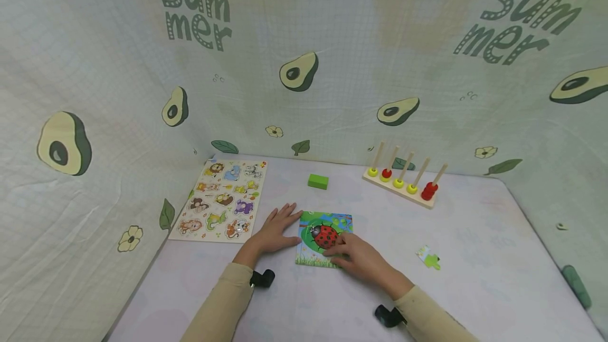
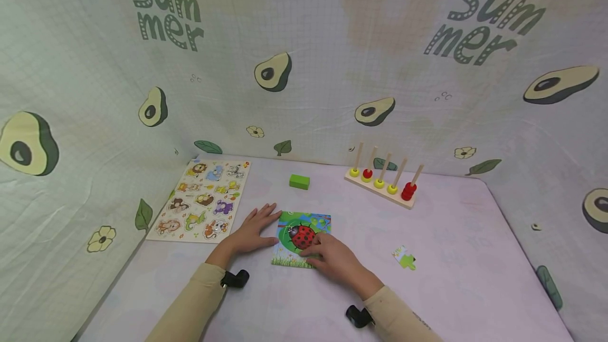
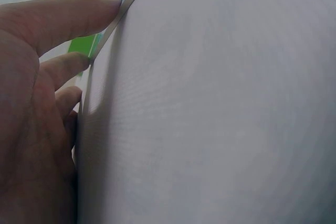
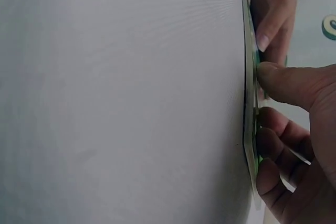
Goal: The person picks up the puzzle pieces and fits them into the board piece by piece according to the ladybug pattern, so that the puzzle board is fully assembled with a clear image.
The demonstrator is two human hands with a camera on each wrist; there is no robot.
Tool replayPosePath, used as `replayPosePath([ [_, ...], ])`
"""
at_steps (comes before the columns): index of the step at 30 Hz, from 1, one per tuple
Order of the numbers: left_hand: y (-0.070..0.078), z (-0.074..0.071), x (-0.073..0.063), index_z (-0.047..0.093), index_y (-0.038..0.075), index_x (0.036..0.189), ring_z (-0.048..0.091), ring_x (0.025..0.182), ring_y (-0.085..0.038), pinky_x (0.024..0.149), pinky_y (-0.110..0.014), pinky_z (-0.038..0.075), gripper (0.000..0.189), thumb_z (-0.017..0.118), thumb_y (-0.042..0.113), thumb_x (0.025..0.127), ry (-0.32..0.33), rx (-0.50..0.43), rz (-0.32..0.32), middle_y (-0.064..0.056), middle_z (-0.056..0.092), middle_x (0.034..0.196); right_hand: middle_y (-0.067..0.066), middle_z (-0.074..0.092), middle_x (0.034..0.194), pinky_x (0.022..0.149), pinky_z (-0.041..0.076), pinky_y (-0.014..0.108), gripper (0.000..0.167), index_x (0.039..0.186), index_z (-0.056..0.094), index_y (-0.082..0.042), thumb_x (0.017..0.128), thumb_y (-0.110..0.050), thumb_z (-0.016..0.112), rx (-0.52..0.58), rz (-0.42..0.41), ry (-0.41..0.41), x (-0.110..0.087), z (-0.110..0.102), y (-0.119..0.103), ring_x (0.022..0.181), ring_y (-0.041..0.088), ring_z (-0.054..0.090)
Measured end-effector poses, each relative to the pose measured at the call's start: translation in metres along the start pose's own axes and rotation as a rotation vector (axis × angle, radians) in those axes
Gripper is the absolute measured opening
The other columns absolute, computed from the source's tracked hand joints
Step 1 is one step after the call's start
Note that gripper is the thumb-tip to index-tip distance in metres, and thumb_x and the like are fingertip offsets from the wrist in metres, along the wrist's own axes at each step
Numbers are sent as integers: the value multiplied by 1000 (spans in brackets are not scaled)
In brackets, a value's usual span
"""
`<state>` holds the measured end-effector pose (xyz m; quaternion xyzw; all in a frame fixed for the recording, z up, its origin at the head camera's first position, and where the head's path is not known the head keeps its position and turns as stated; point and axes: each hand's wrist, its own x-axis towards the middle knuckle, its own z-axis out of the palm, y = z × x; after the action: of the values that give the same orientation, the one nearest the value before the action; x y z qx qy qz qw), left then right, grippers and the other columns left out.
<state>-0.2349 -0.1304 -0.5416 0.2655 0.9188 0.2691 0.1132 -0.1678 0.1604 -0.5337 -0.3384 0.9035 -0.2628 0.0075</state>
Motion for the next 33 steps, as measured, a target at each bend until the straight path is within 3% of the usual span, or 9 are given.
replayPosePath([
  [3,0,0,0,38,17,159,8,157,-27,127,-49,1,76,68,40,93,-1,3,-3,-8,20,169,-8,57,98,70,46,25,20,112,80,-24,92,-20,76,-11,-17,2,1,0,1,85,5,47],
  [13,1,1,1,37,18,159,7,157,-26,127,-48,0,77,68,41,93,-9,-4,-8,-7,19,169,-10,56,98,70,45,24,25,115,79,-30,91,-23,77,4,60,-55,5,-2,1,85,6,47],
  [24,-2,1,1,37,19,159,7,157,-25,127,-47,1,77,68,43,93,-7,-3,-20,-5,19,169,-9,56,98,70,45,24,24,117,79,-27,93,-22,75,12,38,-55,5,-3,-1,85,6,46],
  [33,-3,1,1,36,19,160,6,157,-26,127,-48,0,77,68,43,94,-13,-1,-7,-6,18,170,-12,57,104,79,50,31,26,123,75,-27,98,-20,69,114,104,-32,-4,-9,3,94,6,52],
])
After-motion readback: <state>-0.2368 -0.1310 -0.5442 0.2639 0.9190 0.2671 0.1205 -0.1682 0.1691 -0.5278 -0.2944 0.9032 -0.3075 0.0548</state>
